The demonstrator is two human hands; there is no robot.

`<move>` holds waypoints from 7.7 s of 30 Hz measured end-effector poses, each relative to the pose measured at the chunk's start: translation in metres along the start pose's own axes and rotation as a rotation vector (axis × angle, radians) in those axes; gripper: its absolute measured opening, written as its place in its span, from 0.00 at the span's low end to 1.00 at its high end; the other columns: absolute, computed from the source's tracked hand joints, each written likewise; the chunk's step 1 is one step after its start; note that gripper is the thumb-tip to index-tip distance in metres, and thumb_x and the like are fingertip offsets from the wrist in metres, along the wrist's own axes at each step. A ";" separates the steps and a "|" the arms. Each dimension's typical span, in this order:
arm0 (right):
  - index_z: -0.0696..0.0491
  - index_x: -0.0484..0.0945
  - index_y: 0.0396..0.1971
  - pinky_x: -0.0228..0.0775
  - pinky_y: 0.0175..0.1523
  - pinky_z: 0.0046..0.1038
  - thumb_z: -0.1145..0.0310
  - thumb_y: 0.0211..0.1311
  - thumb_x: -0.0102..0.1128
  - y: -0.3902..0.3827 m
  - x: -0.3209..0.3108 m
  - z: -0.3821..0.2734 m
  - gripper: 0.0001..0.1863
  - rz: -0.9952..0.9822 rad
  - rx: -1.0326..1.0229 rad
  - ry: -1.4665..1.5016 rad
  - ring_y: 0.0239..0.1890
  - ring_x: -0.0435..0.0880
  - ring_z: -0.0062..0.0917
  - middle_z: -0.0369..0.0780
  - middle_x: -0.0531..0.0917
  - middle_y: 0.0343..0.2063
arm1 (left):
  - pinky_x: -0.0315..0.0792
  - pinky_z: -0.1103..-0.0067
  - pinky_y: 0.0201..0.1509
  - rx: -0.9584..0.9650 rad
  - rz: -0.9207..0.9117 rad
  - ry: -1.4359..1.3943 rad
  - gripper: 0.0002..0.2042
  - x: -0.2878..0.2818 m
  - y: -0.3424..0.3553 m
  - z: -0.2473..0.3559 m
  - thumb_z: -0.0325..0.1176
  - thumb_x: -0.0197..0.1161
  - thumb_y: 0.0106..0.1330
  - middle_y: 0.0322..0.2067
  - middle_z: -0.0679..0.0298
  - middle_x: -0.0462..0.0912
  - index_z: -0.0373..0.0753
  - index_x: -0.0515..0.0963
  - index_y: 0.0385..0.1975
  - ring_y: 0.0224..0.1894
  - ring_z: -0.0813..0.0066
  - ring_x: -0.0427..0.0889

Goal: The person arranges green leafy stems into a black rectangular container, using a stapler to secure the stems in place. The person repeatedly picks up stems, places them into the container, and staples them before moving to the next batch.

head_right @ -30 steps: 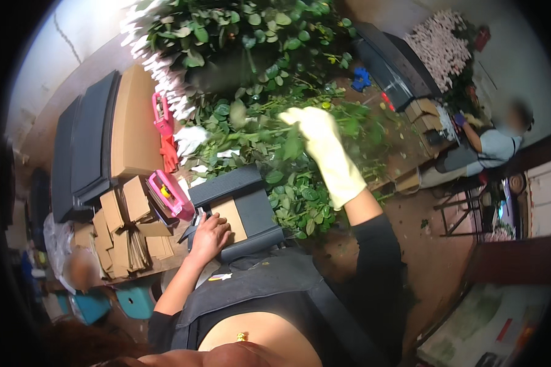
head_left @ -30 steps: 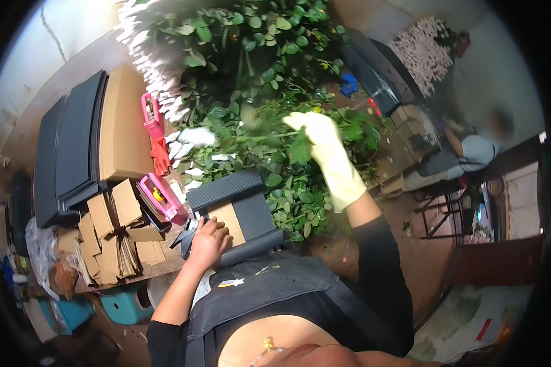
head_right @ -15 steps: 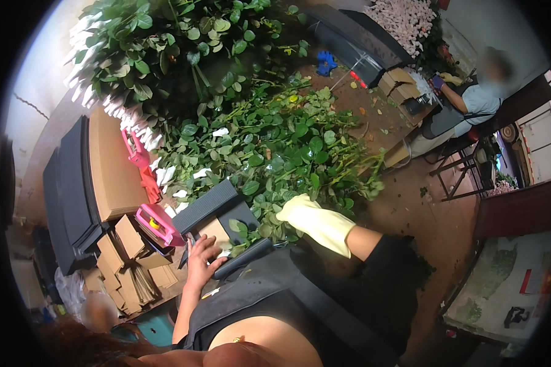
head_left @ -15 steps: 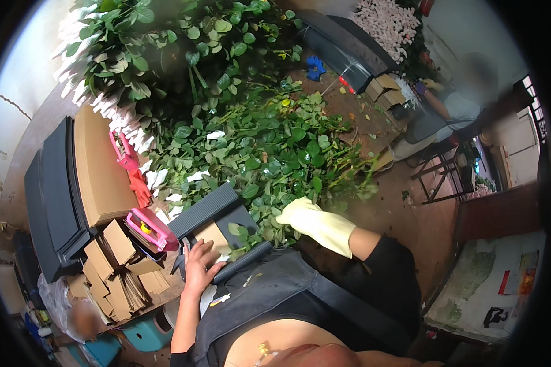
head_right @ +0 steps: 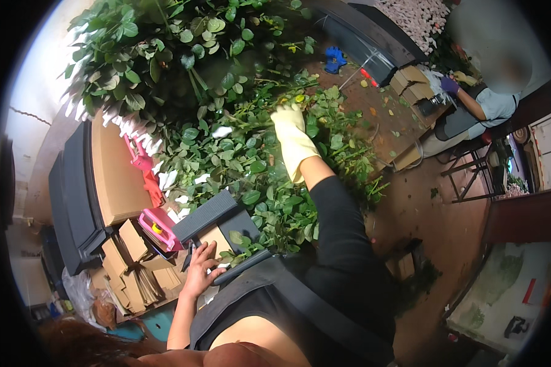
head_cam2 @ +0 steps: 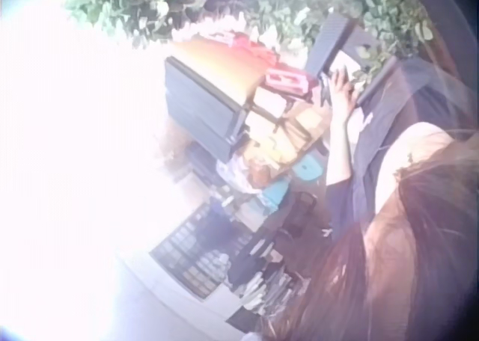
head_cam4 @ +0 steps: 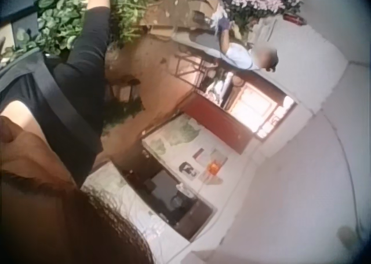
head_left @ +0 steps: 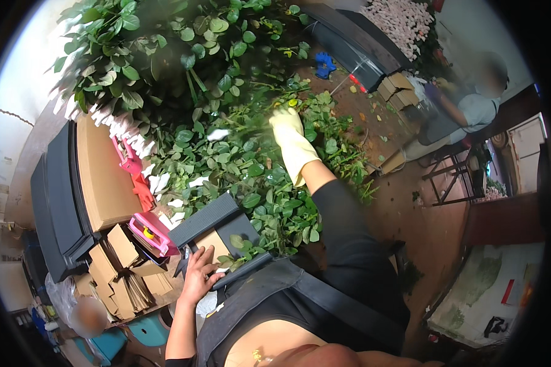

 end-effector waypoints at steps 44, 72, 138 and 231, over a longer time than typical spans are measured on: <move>0.43 0.88 0.43 0.68 0.62 0.33 0.70 0.63 0.59 0.030 0.015 -0.186 0.12 -0.301 -0.443 0.137 0.58 0.83 0.25 0.35 0.88 0.48 | 0.52 0.50 0.76 -0.021 0.180 0.040 0.16 -0.010 0.001 0.003 0.44 0.73 0.60 0.50 0.75 0.89 0.50 0.87 0.47 0.63 0.62 0.75; 0.49 0.87 0.39 0.67 0.64 0.42 0.66 0.62 0.61 0.074 0.019 -0.167 0.10 -0.277 -0.454 -0.069 0.48 0.86 0.33 0.41 0.88 0.42 | 0.78 0.69 0.52 0.127 0.232 -0.170 0.12 -0.024 0.005 0.009 0.33 0.73 0.61 0.44 0.60 0.86 0.38 0.82 0.42 0.48 0.58 0.84; 0.56 0.80 0.55 0.78 0.55 0.42 0.60 0.72 0.51 0.074 0.010 -0.205 0.20 -0.631 -0.359 0.541 0.53 0.84 0.40 0.48 0.82 0.55 | 0.76 0.71 0.40 -0.139 0.317 -0.294 0.14 -0.002 0.007 -0.021 0.31 0.71 0.63 0.42 0.56 0.73 0.36 0.82 0.47 0.38 0.62 0.78; 0.48 0.75 0.66 0.68 0.71 0.39 0.65 0.70 0.51 -0.033 -0.062 -0.124 0.25 -0.311 -0.521 0.615 0.65 0.77 0.39 0.45 0.80 0.63 | 0.79 0.76 0.37 -0.159 0.361 -0.365 0.14 -0.002 0.006 -0.021 0.31 0.72 0.65 0.43 0.58 0.75 0.32 0.81 0.47 0.36 0.68 0.81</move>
Point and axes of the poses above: each hand's wrist, its own y-axis towards the middle knuckle, its own x-axis out of the palm, z = x × y, the point moved 9 cm from there along y, towards the middle knuckle
